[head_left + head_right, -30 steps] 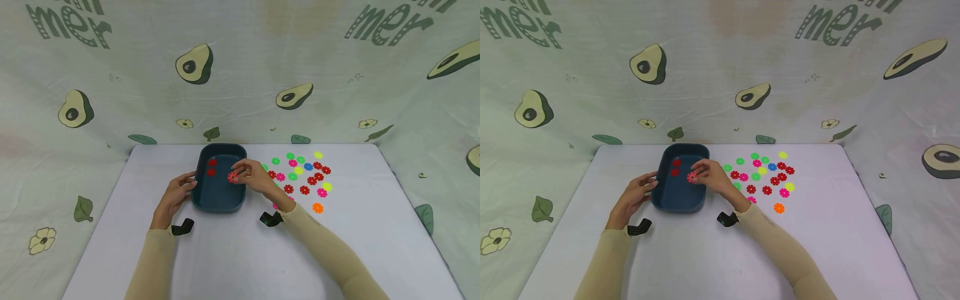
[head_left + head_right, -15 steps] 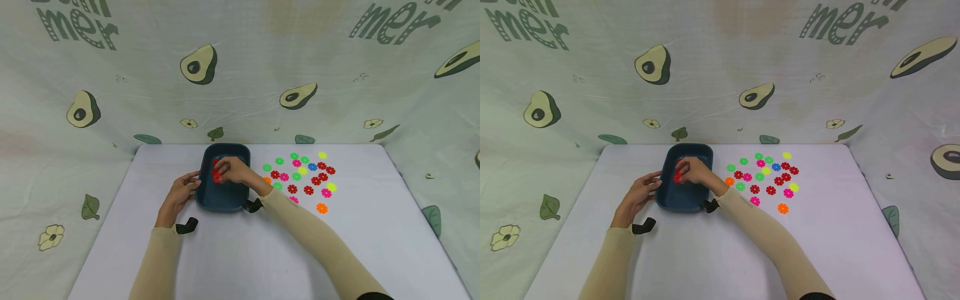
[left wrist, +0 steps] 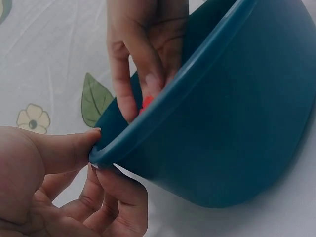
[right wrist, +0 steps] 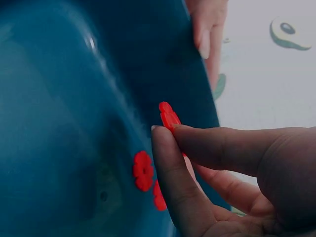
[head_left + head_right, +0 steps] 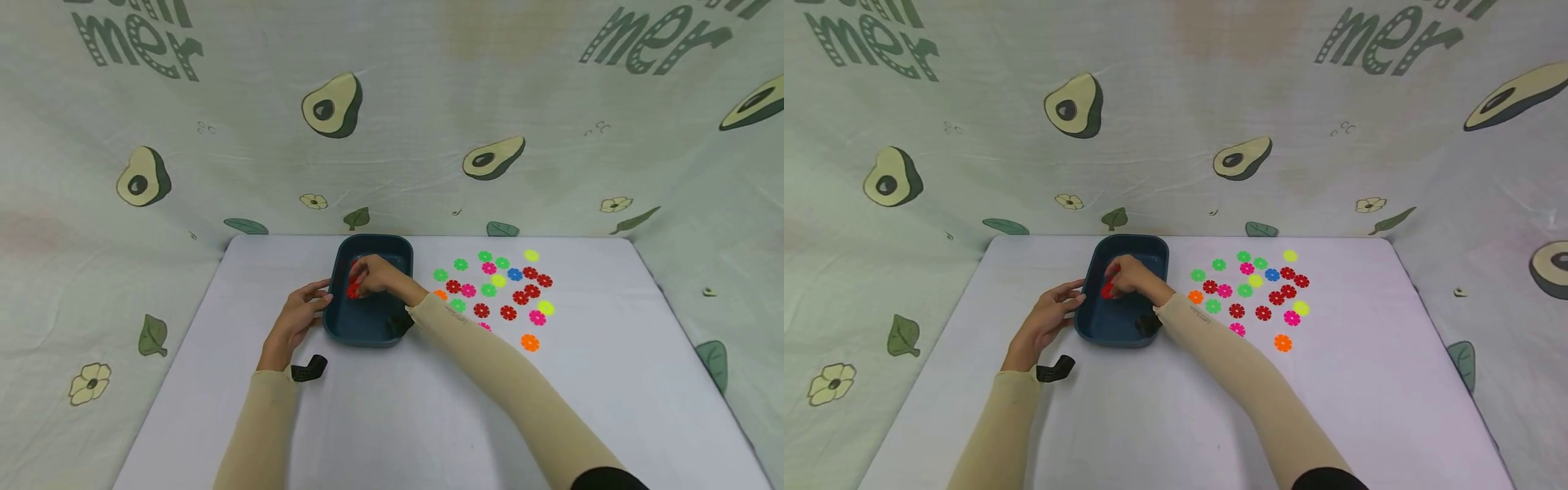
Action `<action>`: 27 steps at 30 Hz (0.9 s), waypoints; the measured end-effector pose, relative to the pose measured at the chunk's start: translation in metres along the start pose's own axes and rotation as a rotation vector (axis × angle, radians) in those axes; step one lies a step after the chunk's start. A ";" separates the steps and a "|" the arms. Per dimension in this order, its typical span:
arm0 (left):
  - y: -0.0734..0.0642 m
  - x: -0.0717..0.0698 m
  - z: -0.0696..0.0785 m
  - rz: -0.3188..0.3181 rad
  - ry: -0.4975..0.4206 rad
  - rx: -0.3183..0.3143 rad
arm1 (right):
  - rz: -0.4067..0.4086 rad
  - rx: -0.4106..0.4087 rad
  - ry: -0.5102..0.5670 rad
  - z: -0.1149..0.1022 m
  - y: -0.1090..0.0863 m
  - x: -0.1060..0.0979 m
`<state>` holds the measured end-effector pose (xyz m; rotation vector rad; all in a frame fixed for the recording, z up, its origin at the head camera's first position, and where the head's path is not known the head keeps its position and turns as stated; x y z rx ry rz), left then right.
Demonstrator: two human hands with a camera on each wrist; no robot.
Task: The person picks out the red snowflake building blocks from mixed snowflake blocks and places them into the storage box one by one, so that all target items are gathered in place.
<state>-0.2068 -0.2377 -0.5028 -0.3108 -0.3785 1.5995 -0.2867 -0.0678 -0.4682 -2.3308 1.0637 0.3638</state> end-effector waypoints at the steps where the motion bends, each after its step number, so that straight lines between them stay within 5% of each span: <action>1: 0.000 0.000 0.000 -0.002 0.000 0.002 | 0.002 0.005 -0.012 0.001 0.002 0.000; 6: 0.000 0.002 0.002 -0.016 0.002 0.014 | 0.005 0.018 -0.105 0.006 0.007 0.003; 16: 0.000 0.001 0.002 -0.003 0.006 0.005 | 0.014 0.053 -0.107 0.012 0.016 0.010; 27: -0.002 0.001 0.001 0.004 0.013 0.002 | 0.098 0.079 -0.201 0.015 0.022 0.013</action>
Point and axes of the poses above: each hand's wrist, its own y-axis towards the middle knuckle, its own x-axis out of the palm, z = x × y, the point moved 6 cm from there along y, towards the middle knuckle, and after that the axes turned 7 degrees about -y, right-handed, at the moved point
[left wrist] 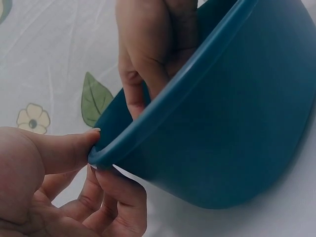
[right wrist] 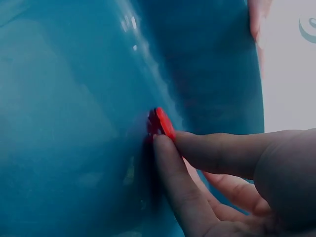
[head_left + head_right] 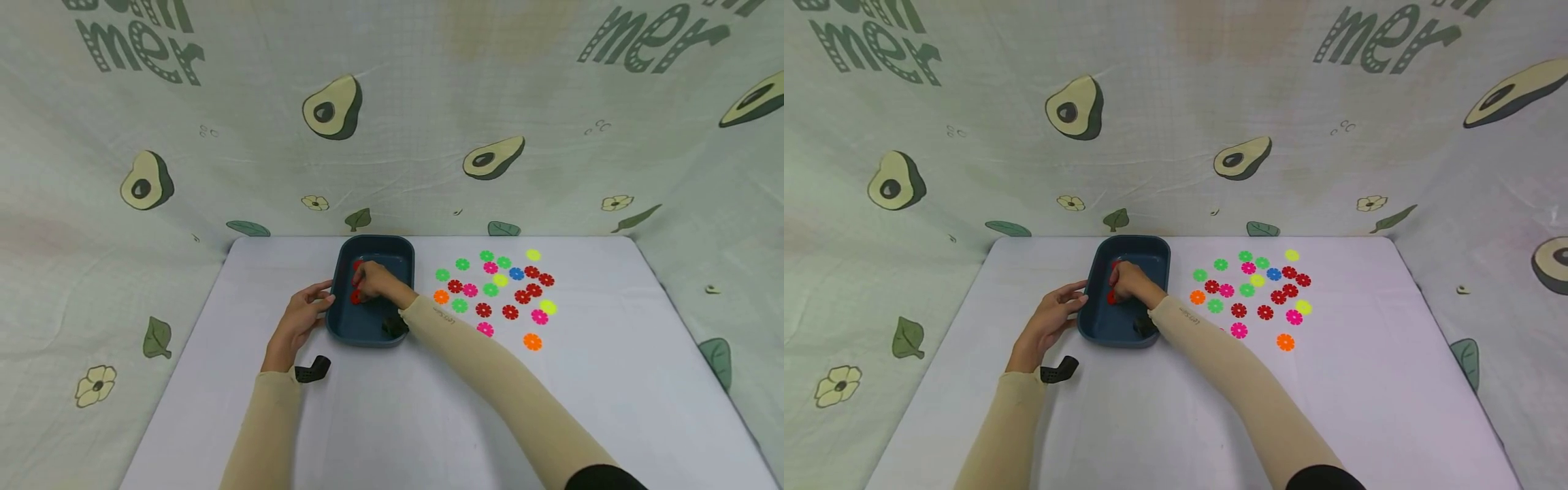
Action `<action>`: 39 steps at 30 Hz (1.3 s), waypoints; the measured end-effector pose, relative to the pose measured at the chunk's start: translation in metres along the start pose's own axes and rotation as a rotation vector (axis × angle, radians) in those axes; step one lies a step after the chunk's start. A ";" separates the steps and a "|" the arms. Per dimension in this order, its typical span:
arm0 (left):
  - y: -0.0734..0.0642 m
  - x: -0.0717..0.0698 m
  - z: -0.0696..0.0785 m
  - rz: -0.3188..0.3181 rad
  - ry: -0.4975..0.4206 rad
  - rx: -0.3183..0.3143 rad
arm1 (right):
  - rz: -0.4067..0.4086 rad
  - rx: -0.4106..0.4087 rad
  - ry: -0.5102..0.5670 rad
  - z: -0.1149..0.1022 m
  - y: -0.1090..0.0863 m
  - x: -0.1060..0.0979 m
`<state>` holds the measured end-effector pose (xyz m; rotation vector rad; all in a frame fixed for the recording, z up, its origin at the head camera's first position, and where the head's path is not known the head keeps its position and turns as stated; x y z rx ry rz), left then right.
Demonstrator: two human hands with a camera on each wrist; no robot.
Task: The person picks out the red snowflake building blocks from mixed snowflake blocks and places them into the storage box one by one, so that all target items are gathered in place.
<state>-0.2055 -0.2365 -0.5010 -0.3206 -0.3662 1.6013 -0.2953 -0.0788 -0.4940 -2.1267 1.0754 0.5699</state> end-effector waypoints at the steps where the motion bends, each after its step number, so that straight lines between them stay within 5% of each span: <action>1: 0.000 0.000 0.000 0.001 0.000 0.000 | 0.010 -0.002 -0.001 0.000 0.000 -0.001; 12: 0.001 0.003 -0.001 -0.003 -0.006 -0.004 | 0.064 -0.086 0.012 -0.008 -0.016 -0.012; 18: 0.002 0.004 -0.002 -0.001 0.004 -0.023 | 0.069 -0.146 0.029 -0.010 -0.042 -0.025; 23: 0.000 0.001 0.000 -0.008 0.023 -0.021 | 0.065 -0.194 0.147 -0.004 -0.072 -0.040; 31: -0.003 -0.003 0.000 -0.017 0.031 -0.023 | 0.141 -0.241 0.288 0.029 -0.121 -0.060; 39: -0.002 0.002 0.001 -0.032 0.021 -0.016 | 0.252 -0.155 0.340 0.087 -0.164 -0.075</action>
Point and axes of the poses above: each hand's wrist, its own y-axis towards the middle knuckle, its own x-axis out of the palm, z = x × y, the point moved 6 cm from there along y, towards the middle knuckle, and after that the axes turned 7 degrees about -y, right-handed, at the moved point
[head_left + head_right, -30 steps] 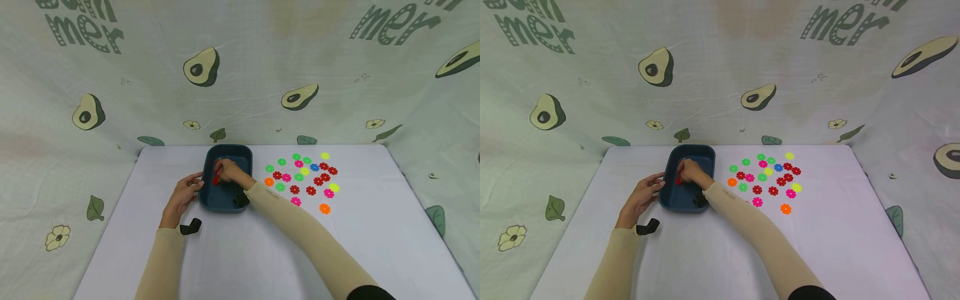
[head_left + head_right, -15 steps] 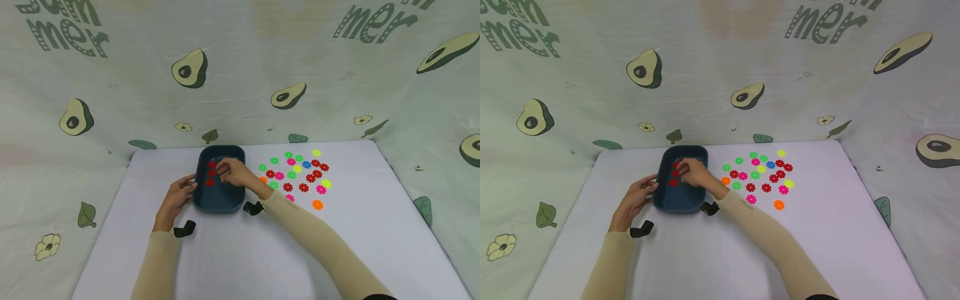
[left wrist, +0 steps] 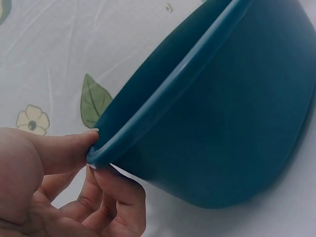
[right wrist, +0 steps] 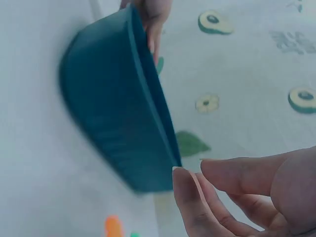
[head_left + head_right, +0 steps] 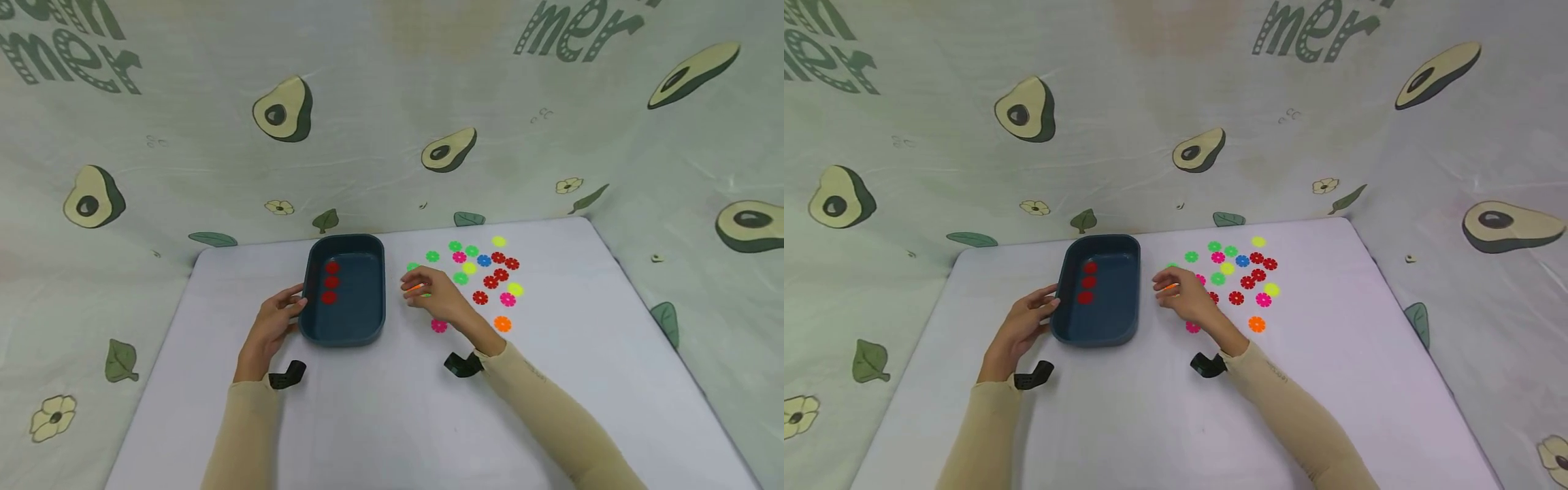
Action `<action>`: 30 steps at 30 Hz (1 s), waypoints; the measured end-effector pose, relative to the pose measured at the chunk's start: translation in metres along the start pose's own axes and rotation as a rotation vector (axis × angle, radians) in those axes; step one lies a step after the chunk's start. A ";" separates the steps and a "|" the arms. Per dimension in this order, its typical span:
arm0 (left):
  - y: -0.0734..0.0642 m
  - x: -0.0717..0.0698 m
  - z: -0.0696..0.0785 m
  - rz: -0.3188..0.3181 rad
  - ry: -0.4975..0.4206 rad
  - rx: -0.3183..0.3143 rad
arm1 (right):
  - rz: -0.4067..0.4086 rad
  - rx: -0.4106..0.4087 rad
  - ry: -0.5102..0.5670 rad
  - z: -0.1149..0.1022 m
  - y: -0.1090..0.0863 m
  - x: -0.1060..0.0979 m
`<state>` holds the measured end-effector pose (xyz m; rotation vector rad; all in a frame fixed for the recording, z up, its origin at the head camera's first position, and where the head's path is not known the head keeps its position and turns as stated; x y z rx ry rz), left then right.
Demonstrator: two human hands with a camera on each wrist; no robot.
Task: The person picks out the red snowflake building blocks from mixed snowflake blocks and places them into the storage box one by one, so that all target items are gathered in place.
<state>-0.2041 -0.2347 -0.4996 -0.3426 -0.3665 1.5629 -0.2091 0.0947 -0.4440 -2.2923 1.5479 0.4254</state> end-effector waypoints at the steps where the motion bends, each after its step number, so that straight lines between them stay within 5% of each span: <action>1: 0.000 -0.001 0.000 0.002 0.001 0.001 | 0.007 0.004 -0.001 0.006 -0.004 -0.004; 15: -0.001 0.001 0.000 0.004 -0.003 -0.011 | 0.138 0.100 -0.033 0.067 -0.047 -0.070; 30: -0.001 0.001 -0.001 0.029 0.005 -0.015 | 0.211 0.174 -0.088 0.105 -0.066 -0.096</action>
Point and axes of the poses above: each hand's wrist, its own y-axis towards the middle knuckle, its own x-axis out of the palm, z = x × y, the point moved 6 cm from there along y, towards the middle knuckle, and after that the axes turned 7 degrees about -y, right-handed, at the moved point
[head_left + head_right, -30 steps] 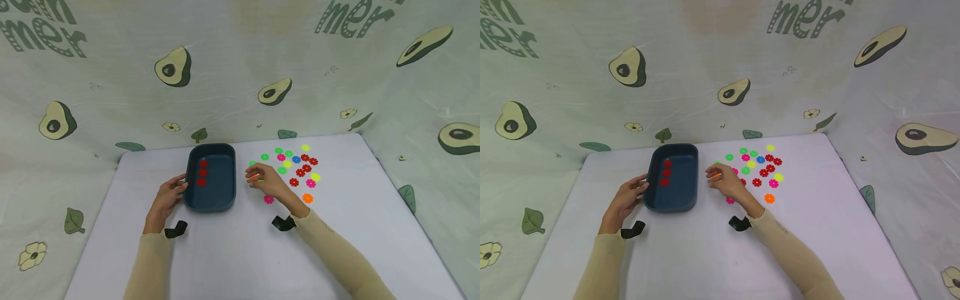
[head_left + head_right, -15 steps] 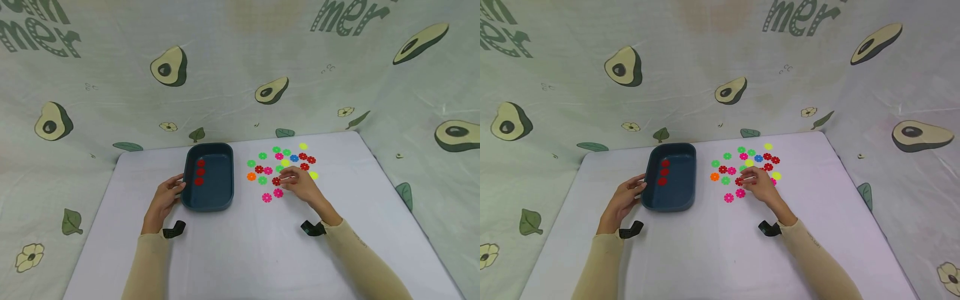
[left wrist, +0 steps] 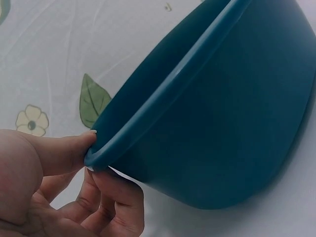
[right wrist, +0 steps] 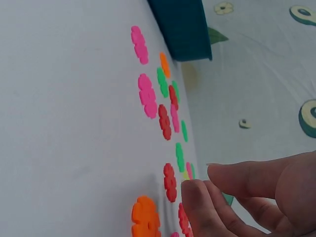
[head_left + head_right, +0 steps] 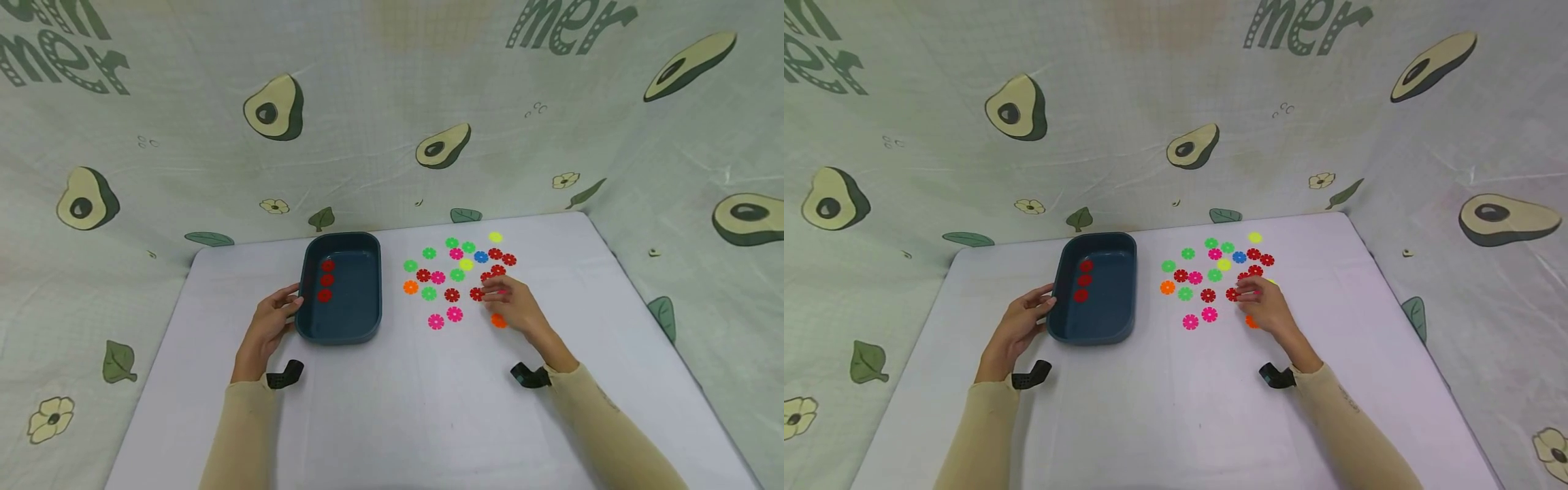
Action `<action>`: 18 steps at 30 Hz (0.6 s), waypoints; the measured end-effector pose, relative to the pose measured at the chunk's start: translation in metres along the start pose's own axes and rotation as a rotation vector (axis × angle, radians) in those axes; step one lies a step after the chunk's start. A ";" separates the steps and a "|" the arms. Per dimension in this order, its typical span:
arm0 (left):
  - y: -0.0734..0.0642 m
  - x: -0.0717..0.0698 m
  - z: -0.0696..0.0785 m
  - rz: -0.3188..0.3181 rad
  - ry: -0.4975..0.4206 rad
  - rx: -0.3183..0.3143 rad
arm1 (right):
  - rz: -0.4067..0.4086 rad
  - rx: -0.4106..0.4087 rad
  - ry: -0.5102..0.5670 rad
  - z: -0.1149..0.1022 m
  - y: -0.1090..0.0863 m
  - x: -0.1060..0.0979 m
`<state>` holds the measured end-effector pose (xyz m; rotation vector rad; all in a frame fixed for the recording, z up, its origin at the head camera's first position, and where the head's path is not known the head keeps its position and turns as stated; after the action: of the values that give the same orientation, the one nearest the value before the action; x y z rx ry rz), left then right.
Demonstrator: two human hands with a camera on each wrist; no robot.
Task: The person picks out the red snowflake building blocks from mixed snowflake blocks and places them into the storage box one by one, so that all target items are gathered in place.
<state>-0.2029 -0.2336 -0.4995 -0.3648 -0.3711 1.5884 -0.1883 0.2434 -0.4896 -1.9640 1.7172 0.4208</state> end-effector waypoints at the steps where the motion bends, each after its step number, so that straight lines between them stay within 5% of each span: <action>1: 0.000 -0.001 0.000 0.001 0.001 -0.001 | 0.003 0.003 -0.004 0.001 0.000 0.000; 18: -0.001 0.000 0.000 0.004 -0.010 0.003 | -0.016 -0.079 0.009 -0.007 0.022 0.025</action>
<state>-0.2021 -0.2335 -0.4996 -0.3556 -0.3755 1.5949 -0.2062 0.2165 -0.5007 -2.0364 1.7131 0.4820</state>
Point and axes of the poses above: each hand's wrist, its own y-axis towards the middle knuckle, its own x-axis out of the palm, z = x × y, the point moved 6 cm from there along y, towards the middle knuckle, and after that the axes turned 7 degrees about -y, right-handed, at the moved point
